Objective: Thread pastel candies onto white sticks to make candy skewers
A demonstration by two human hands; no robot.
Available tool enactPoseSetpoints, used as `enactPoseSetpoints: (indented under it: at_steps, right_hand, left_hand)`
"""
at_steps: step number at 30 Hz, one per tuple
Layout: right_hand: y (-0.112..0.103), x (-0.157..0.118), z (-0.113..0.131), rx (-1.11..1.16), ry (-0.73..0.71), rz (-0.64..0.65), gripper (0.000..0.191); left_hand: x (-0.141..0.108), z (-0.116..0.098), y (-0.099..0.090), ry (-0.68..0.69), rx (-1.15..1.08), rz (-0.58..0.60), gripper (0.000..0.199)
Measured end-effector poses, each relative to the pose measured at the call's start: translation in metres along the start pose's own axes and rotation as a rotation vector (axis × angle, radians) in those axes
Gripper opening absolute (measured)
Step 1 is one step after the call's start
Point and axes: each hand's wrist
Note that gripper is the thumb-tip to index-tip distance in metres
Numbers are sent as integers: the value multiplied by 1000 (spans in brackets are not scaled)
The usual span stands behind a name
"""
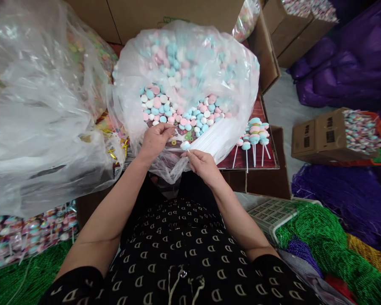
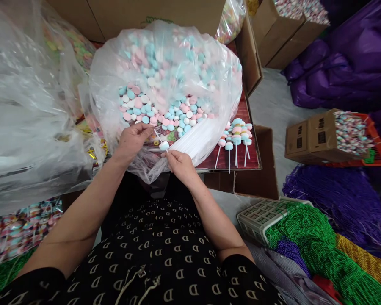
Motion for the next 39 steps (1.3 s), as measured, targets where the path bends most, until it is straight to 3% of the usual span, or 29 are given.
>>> enactPoseSetpoints:
  at_steps: [6,11,14,19,24,30,34,39]
  right_hand:
    - [6,-3,0,-17,-1,0,50]
    - [10,-5,0,-3,0,6,50]
    - [9,-5,2,29,-17,-28,49]
    - [-7,-6,14,105,-89,-133,49]
    - [-23,-5,19,97,-90,-188,50]
    - [-26,-5,12,99,-80,-181,50]
    - [-25,-4,9,106,-81,-173,47]
    - [-20,-2,6,96,-88,-138,44]
  left_hand:
    - [-6,-5,1,38,40,-77,20]
    - [-7,-5,6,-34,-220,-16,20]
    - [-8,-6,5,-49,-267,-11,18]
    - [-15,-11,-2,78,88,-64,11]
    - [-18,-15,-5,292,464,8,12]
    - [-28,-12,-24,386,759,66,12]
    - [-43,-15,-40,447,835,117,17]
    - [-55,-18,-40,521,805,252,16]
Point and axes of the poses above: each hand's wrist, its own x-axis towards the middle knuckle, its own y-axis out of the palm, z = x × y, and after that the axes turned 14 degrees about x, right-handed
